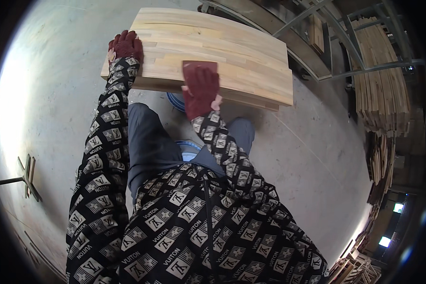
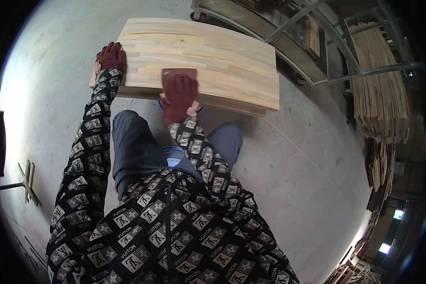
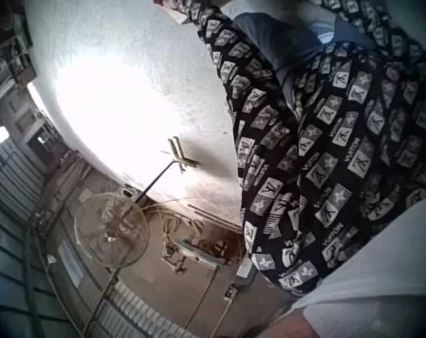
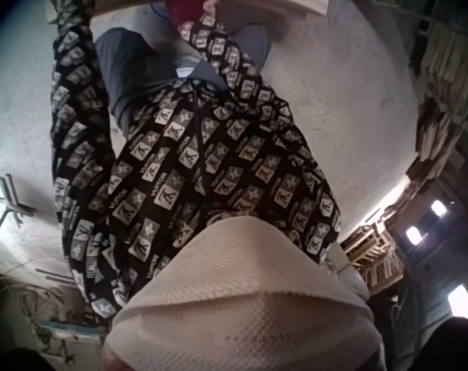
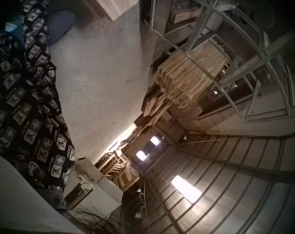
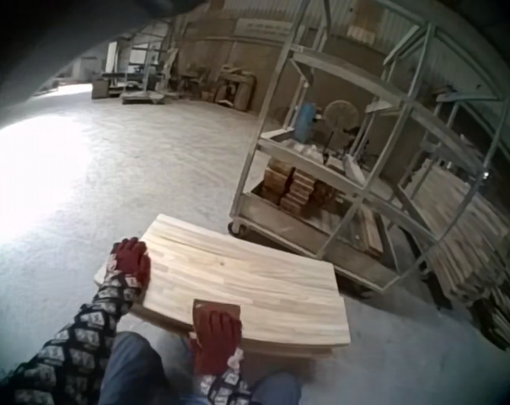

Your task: Manually sanding the surface of a wooden board with sandpaper.

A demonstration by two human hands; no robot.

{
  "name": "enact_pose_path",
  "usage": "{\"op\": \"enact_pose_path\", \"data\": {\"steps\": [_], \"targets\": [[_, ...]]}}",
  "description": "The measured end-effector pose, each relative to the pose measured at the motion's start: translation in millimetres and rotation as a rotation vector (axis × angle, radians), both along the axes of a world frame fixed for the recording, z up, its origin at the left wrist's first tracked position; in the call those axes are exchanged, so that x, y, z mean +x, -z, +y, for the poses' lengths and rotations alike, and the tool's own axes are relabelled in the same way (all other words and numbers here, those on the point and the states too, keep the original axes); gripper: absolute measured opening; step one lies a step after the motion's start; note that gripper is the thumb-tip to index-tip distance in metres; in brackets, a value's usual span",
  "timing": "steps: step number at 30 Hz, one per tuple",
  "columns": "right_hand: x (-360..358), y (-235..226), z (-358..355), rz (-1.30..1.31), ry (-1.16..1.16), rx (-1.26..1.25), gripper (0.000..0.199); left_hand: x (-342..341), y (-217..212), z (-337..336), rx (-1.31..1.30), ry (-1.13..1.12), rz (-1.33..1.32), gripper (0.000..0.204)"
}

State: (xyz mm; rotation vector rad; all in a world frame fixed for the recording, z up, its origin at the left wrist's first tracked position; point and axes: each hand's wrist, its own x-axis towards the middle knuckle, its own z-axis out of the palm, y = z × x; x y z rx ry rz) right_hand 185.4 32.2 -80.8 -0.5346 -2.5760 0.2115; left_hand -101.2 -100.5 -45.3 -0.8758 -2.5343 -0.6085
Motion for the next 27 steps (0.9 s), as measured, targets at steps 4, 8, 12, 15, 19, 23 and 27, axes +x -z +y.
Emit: {"op": "enact_pose_path", "data": {"steps": [4, 8, 12, 15, 19, 23, 27], "targets": [[19, -16, 19, -0.015, -0.128, -0.103, 0.054, -3, 2, 0, -0.012, 0.005, -0.041, 0.041], [85, -26, 103, 0.261, 0.075, -0.099, 0.050, -2, 2, 0, -0.029, -0.033, -0.048, 0.041], [141, -38, 176, 0.177, 0.318, 0.129, 0.042, 1, 0, 0, -0.018, -0.030, -0.012, 0.039], [118, -39, 165, 0.139, 0.455, 0.152, 0.043, 2, 0, 0, -0.017, -0.028, -0.002, 0.038], [15, -33, 83, 0.100, 0.231, 0.141, 0.046, 0, 1, -1, -0.021, -0.029, 0.004, 0.037], [-40, -35, 32, 0.079, -0.176, 0.023, 0.055, -1, 1, -1, -0.011, -0.026, -0.032, 0.039], [-18, -32, 93, 0.053, -0.166, -0.088, 0.049, 1, 0, -1, -0.005, -0.003, -0.050, 0.039]]}}
